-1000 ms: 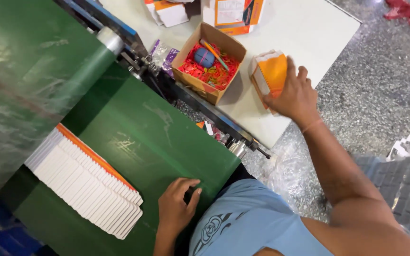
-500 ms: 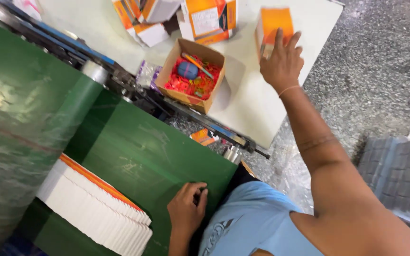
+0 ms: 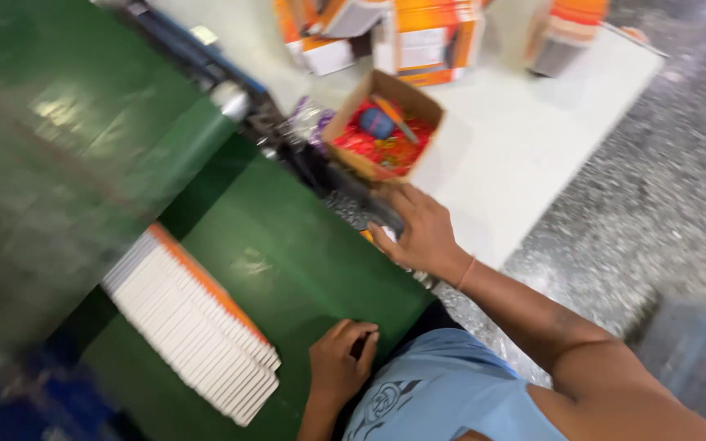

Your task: Picking up, inspecting, and stacking cardboard box packaging from a moving conveyor belt.

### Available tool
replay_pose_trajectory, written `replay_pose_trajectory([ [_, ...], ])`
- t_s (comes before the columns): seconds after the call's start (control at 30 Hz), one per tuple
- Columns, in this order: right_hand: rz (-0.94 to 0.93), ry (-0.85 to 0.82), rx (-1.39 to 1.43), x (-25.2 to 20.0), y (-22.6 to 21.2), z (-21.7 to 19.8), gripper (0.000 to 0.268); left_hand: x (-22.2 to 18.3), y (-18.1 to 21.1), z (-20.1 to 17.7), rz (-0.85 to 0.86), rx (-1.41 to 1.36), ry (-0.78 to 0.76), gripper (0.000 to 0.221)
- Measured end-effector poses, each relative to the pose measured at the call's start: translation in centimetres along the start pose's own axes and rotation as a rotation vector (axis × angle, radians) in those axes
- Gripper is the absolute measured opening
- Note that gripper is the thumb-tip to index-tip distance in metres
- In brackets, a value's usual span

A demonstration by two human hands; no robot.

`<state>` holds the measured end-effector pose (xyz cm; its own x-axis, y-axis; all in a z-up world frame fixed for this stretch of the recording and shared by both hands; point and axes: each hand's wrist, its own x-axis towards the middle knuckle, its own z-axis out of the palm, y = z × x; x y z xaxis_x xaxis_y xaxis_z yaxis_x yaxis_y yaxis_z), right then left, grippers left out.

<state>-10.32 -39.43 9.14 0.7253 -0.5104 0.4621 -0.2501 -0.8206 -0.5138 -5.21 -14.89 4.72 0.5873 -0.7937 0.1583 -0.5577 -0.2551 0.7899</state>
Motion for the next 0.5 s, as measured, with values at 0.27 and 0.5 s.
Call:
replay_pose_trajectory([
  [0.27,0.008,-0.600,0.610,-3.7,-8.1,5.6,0.062,-6.1,-3.3,-10.1,-0.114,0.321,0.744,0.009],
  [0.5,0.643,-1.113,1.181,-6.7,-14.0,10.0,0.078,-14.3,-8.3,-10.5,-0.749,-0.107,0.755,0.069],
])
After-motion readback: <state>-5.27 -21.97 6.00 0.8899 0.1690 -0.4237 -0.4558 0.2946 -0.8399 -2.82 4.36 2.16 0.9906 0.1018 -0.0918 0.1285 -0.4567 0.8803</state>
